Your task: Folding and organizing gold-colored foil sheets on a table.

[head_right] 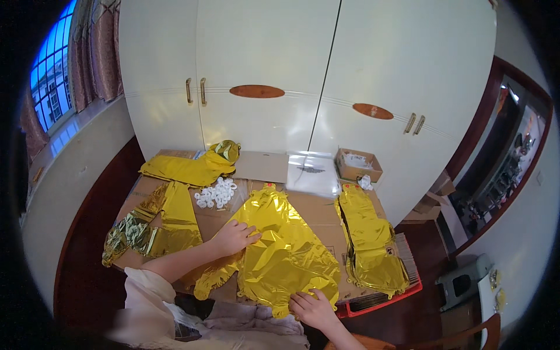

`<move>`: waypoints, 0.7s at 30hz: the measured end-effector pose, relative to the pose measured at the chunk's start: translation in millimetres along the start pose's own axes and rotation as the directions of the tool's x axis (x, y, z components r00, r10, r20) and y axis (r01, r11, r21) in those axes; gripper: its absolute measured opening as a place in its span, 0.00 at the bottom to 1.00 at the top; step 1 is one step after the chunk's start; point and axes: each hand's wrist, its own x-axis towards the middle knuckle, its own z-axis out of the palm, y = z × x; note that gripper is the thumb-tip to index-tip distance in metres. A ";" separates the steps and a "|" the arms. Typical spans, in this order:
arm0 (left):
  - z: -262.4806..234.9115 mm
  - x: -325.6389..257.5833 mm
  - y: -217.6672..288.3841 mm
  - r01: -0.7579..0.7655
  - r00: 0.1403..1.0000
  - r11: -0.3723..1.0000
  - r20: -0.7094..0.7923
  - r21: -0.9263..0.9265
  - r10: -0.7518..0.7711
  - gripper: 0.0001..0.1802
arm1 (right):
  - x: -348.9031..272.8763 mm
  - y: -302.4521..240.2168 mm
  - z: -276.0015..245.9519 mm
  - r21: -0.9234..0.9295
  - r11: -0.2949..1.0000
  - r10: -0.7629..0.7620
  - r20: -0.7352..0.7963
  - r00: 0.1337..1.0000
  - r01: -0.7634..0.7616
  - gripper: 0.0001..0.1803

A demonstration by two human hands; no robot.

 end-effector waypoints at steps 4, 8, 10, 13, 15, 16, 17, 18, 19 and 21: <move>-1.5 2.4 1.4 0.011 1.000 1.000 -0.009 -0.010 -0.011 0.21 | -2.5 0.8 2.5 0.031 0.999 0.033 -0.003 0.999 -0.033 0.11; -1.1 1.6 0.5 0.058 0.998 0.998 0.036 -0.039 -0.056 0.22 | -0.6 1.8 -0.9 0.038 0.999 0.027 -0.003 1.000 -0.026 0.11; 0.5 4.0 -0.2 0.092 0.995 0.991 0.048 -0.097 -0.087 0.23 | -0.5 2.0 -3.1 0.062 0.997 0.043 0.001 0.999 -0.043 0.11; -1.3 12.7 2.9 0.099 0.995 0.958 0.050 -0.268 -0.089 0.28 | 4.2 3.0 -21.4 0.138 0.988 0.073 0.018 0.997 -0.075 0.13; -7.6 21.4 5.5 0.043 0.998 0.912 0.067 -0.409 -0.017 0.36 | 7.7 14.1 -31.3 0.204 0.973 0.110 0.026 0.994 -0.113 0.14; -10.1 24.5 7.8 0.040 0.994 0.910 0.108 -0.414 0.006 0.39 | 6.3 24.4 -34.9 0.235 0.962 0.136 0.029 0.990 -0.139 0.15; -12.0 26.6 10.7 0.038 0.988 0.907 0.150 -0.419 0.028 0.43 | 7.3 34.0 -37.4 0.266 0.950 0.161 0.033 0.986 -0.164 0.16; -12.4 28.4 13.4 0.028 0.980 0.904 0.191 -0.427 0.060 0.47 | 10.4 44.7 -36.8 0.279 0.934 0.218 0.055 0.974 -0.224 0.16; -10.3 28.0 14.1 0.046 0.976 0.910 0.211 -0.412 0.046 0.47 | 16.7 58.9 -32.5 0.288 0.915 0.273 0.078 0.959 -0.284 0.17; -1.3 25.4 15.7 0.082 0.969 0.921 0.248 -0.381 0.016 0.48 | 35.0 83.8 -17.7 0.302 0.886 0.340 0.092 0.936 -0.352 0.18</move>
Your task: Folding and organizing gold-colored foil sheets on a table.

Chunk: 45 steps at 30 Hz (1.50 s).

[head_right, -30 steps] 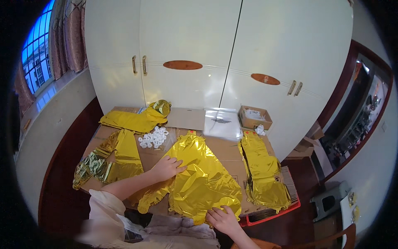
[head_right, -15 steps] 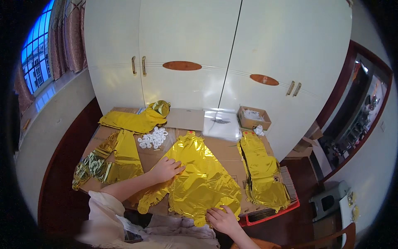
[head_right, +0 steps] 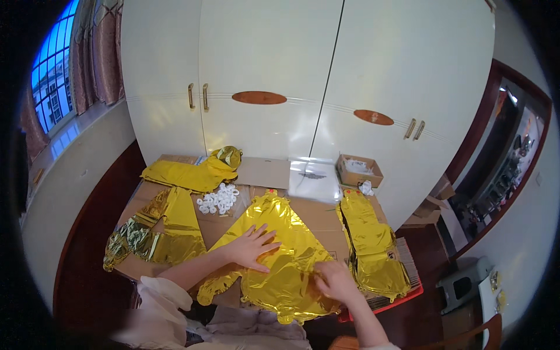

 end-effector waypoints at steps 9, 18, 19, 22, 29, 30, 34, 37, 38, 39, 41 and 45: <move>10.1 -2.6 5.5 0.065 0.998 0.997 0.020 0.037 -0.066 0.46 | 127.3 55.3 58.9 0.051 0.999 0.017 0.063 0.998 -0.020 0.22; 15.7 -2.3 2.6 0.088 0.995 0.996 0.037 0.031 -0.089 0.47 | 159.0 66.3 62.9 -0.091 0.983 0.178 0.278 0.944 -0.158 0.27; 15.4 -2.4 2.9 0.088 0.995 0.996 0.037 0.031 -0.089 0.47 | 161.7 67.8 62.0 -0.086 0.980 0.195 0.319 0.927 -0.177 0.26; 13.5 -2.3 3.3 0.090 0.994 0.996 0.053 0.030 -0.091 0.47 | 164.8 71.3 64.6 -0.092 0.974 0.225 0.388 0.894 -0.206 0.25; 11.6 -2.1 2.5 0.090 0.994 0.996 0.060 0.024 -0.091 0.48 | 155.6 82.2 75.5 0.356 0.842 0.313 0.291 0.904 -0.405 0.23; 12.0 -2.4 1.9 0.088 0.995 0.996 0.054 0.024 -0.089 0.48 | 155.6 78.4 75.1 0.355 0.838 0.341 0.249 0.906 -0.413 0.23; 13.9 -2.9 1.0 0.084 0.996 0.996 0.031 0.026 -0.085 0.48 | 157.4 76.9 80.8 0.304 0.839 0.414 0.184 0.892 -0.452 0.20; 13.4 -2.5 1.4 0.087 0.996 0.996 0.034 0.026 -0.087 0.47 | 156.1 85.5 87.2 0.232 0.871 0.400 0.175 0.900 -0.432 0.19; 11.4 -2.0 1.6 0.088 0.995 0.996 0.041 0.024 -0.089 0.47 | 155.5 88.1 89.0 0.209 0.885 0.388 0.166 0.907 -0.417 0.19; 10.6 -1.8 2.1 0.089 0.995 0.996 0.049 0.020 -0.090 0.46 | 155.2 88.5 89.9 0.190 0.892 0.384 0.158 0.910 -0.410 0.19; 9.9 -1.7 2.0 0.097 0.995 0.995 0.037 0.009 -0.097 0.46 | 154.0 89.5 91.4 0.153 0.905 0.377 0.141 0.915 -0.397 0.19; 11.3 -3.7 0.4 0.120 0.992 0.993 0.036 0.009 -0.120 0.47 | 157.1 82.3 86.6 0.149 0.895 0.395 0.176 0.902 -0.421 0.21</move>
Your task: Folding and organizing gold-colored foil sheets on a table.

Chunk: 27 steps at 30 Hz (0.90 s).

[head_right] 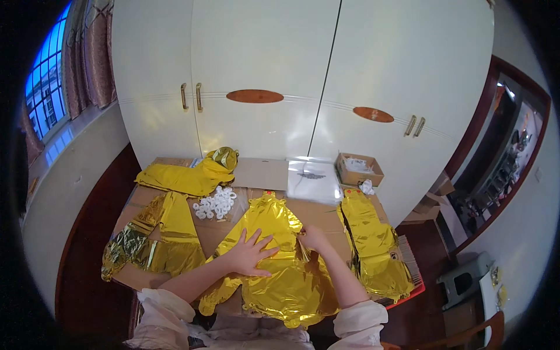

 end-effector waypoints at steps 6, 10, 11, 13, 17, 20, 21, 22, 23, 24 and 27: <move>1.3 2.5 -1.4 -0.030 0.999 0.999 -0.022 0.026 0.030 0.46 | -3.5 -1.7 -1.4 -0.024 1.000 0.007 -0.050 0.999 -0.008 0.21; 0.8 3.1 -2.1 -0.023 1.000 0.999 -0.016 0.029 0.024 0.46 | -5.5 -3.2 -4.4 0.052 0.998 0.025 -0.033 0.999 -0.024 0.21; 1.2 2.1 -2.6 -0.018 1.000 0.999 -0.015 0.026 0.019 0.46 | -7.7 -7.6 -8.2 0.089 0.996 0.025 -0.022 0.999 -0.023 0.20; 1.4 1.6 -2.4 -0.014 1.000 1.000 -0.006 0.018 0.014 0.46 | -14.2 -15.1 -19.6 0.320 0.939 0.111 0.077 0.991 -0.130 0.19; 0.1 -1.3 -2.8 0.006 1.000 1.000 0.013 -0.001 -0.006 0.47 | -25.5 -25.8 -37.1 0.710 0.542 0.255 0.371 0.893 -0.450 0.18; -1.0 5.2 -0.4 -0.022 1.000 1.000 0.008 0.005 0.022 0.47 | -30.2 11.6 -17.5 0.712 0.656 -0.008 0.337 0.941 -0.250 0.15; -0.2 4.4 -1.1 -0.019 1.000 1.000 0.012 0.010 0.019 0.47 | -35.7 9.5 -14.0 0.622 0.772 -0.059 0.280 0.958 -0.135 0.14; 0.4 3.9 -1.6 -0.016 1.000 1.000 0.007 0.003 0.016 0.47 | -41.7 7.5 -10.3 0.509 0.861 -0.118 0.230 0.966 -0.016 0.13; 0.9 3.7 -2.0 -0.014 1.000 1.000 0.001 -0.003 0.014 0.46 | -45.8 5.1 -8.7 0.377 0.920 -0.185 0.188 0.965 0.103 0.13; 0.8 2.6 -2.3 -0.012 1.000 1.000 -0.003 -0.008 0.012 0.46 | -49.3 -0.8 -10.4 0.275 0.927 -0.294 0.110 0.949 0.255 0.13; 3.4 1.2 -3.6 -0.015 1.000 1.000 -0.015 0.003 0.015 0.46 | -54.3 -11.1 -12.4 0.015 0.849 -0.529 -0.002 0.849 0.529 0.16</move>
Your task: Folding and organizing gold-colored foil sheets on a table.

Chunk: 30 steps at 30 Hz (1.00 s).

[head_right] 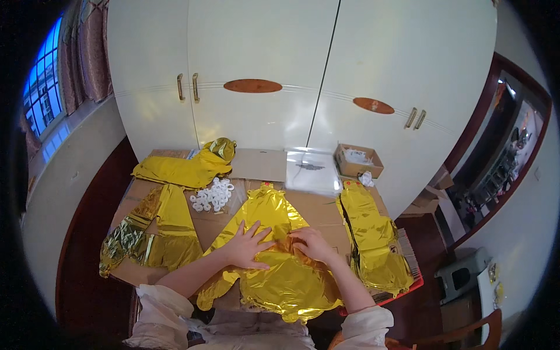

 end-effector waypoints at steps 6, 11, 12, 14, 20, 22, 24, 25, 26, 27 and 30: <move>-4.2 3.0 1.1 0.008 0.998 1.000 0.059 -0.001 -0.008 0.45 | -1.0 4.4 7.6 -0.074 0.997 -0.025 0.002 1.000 0.025 0.20; -2.9 0.6 0.4 -0.008 1.000 1.000 0.009 -0.001 0.008 0.45 | 0.5 -6.6 -0.1 0.039 0.999 0.015 -0.051 0.999 -0.013 0.23; -2.5 0.4 0.7 -0.013 1.000 1.000 -0.014 -0.012 0.013 0.45 | -1.8 -2.5 0.0 0.021 0.999 0.043 -0.051 0.998 -0.042 0.24; -4.3 1.2 1.9 -0.013 1.000 1.000 -0.013 0.000 0.013 0.46 | -10.0 9.9 0.3 -0.016 0.995 0.099 -0.052 0.994 -0.100 0.25; -2.2 2.0 1.2 0.008 0.999 1.000 0.050 0.002 -0.009 0.48 | -23.6 11.0 -3.5 -0.164 0.986 0.037 0.092 0.995 -0.022 0.29; -3.8 1.8 1.4 0.013 0.998 1.000 0.060 0.001 -0.013 0.48 | -17.1 0.1 -9.6 -0.239 0.967 0.140 0.215 0.967 -0.087 0.30; -5.7 1.5 2.3 0.018 0.997 1.000 0.070 -0.002 -0.017 0.48 | -15.4 -3.3 -11.4 -0.256 0.963 0.149 0.236 0.960 -0.086 0.31; -6.2 1.7 2.5 0.017 0.997 1.000 0.070 0.004 -0.018 0.48 | -16.7 -2.3 -9.8 -0.234 0.971 0.104 0.198 0.975 -0.056 0.31; -6.1 2.0 3.0 0.017 0.997 1.000 0.071 0.009 -0.018 0.48 | -18.0 -0.8 -7.9 -0.213 0.977 0.059 0.159 0.986 -0.025 0.32; -5.6 2.4 3.0 0.016 0.997 1.000 0.071 0.013 -0.017 0.48 | -19.1 3.1 -4.3 -0.224 0.974 0.045 0.146 0.988 -0.012 0.32; -4.9 2.5 2.3 0.019 0.997 1.000 0.076 0.003 -0.019 0.48 | -19.3 9.3 2.0 -0.255 0.967 0.013 0.123 0.992 0.019 0.33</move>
